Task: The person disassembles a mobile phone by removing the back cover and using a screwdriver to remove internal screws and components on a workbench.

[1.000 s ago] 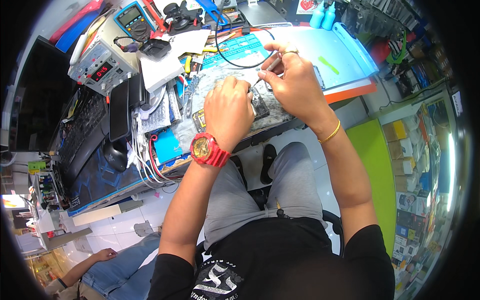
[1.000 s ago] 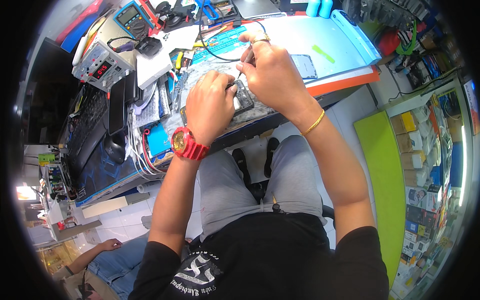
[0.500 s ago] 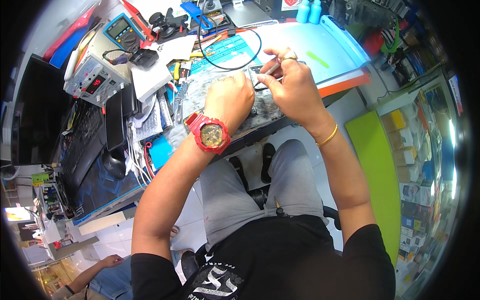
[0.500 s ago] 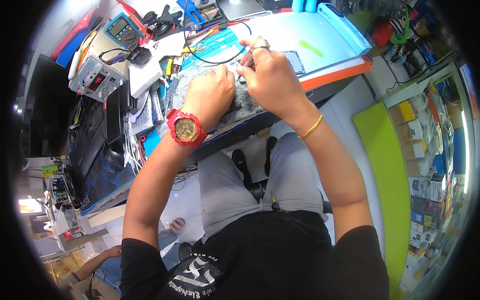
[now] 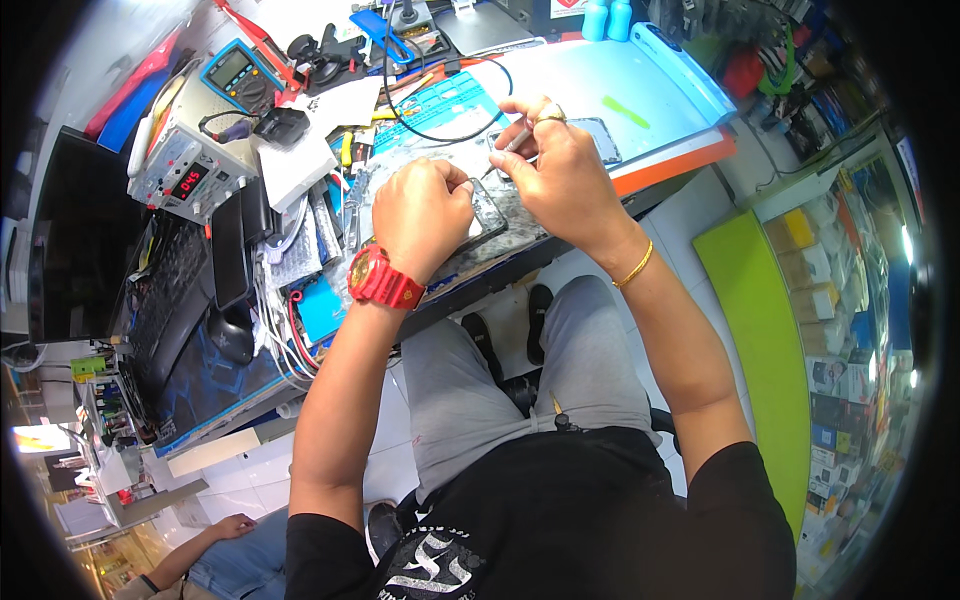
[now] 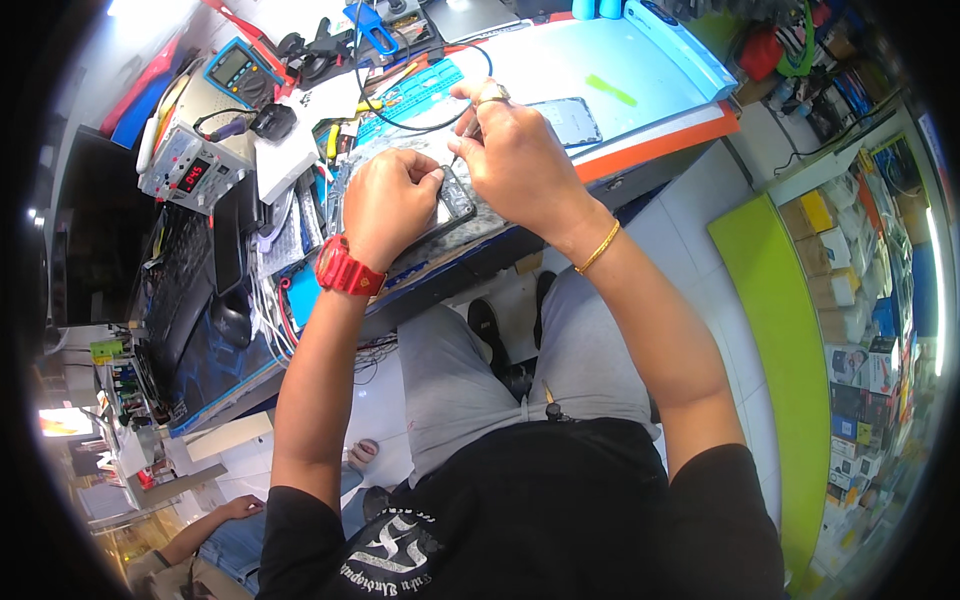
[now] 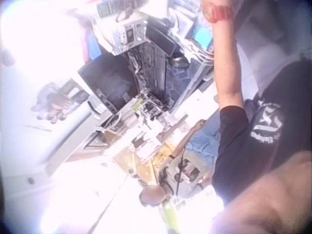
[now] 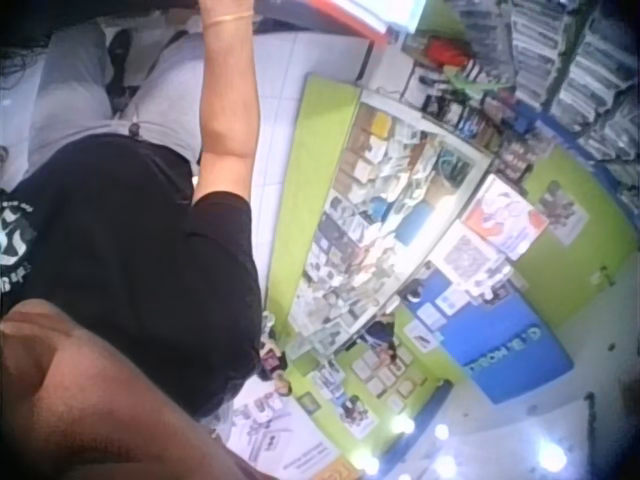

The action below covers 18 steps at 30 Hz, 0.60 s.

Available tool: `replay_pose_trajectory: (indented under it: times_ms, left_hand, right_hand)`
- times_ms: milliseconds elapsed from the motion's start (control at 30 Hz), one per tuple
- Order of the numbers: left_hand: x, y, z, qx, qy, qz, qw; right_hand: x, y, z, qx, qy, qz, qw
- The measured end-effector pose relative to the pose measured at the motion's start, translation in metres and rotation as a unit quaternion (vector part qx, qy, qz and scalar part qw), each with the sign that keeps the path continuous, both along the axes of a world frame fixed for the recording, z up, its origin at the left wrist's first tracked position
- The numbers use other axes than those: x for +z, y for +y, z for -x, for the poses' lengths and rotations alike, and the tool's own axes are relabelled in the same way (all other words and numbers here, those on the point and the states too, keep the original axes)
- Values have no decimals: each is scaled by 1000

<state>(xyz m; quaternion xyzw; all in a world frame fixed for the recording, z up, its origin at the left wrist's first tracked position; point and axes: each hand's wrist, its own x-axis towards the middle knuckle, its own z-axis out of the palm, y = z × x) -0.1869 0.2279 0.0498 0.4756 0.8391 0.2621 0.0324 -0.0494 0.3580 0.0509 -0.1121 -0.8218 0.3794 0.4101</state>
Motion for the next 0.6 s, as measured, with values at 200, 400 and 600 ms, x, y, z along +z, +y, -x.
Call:
replay_pose_trajectory:
  times_ms: [200,400,600]
  left_hand:
    - [3,5,8,33,-73,32,996]
    - [2,3,11,23,-90,21,995]
    - [0,3,12,23,-74,21,997]
  right_hand:
    - [-3,3,6,7,-22,-7,1000]
    - [-4,4,7,3,-25,-1,1000]
    - [-3,3,8,6,-33,14,999]
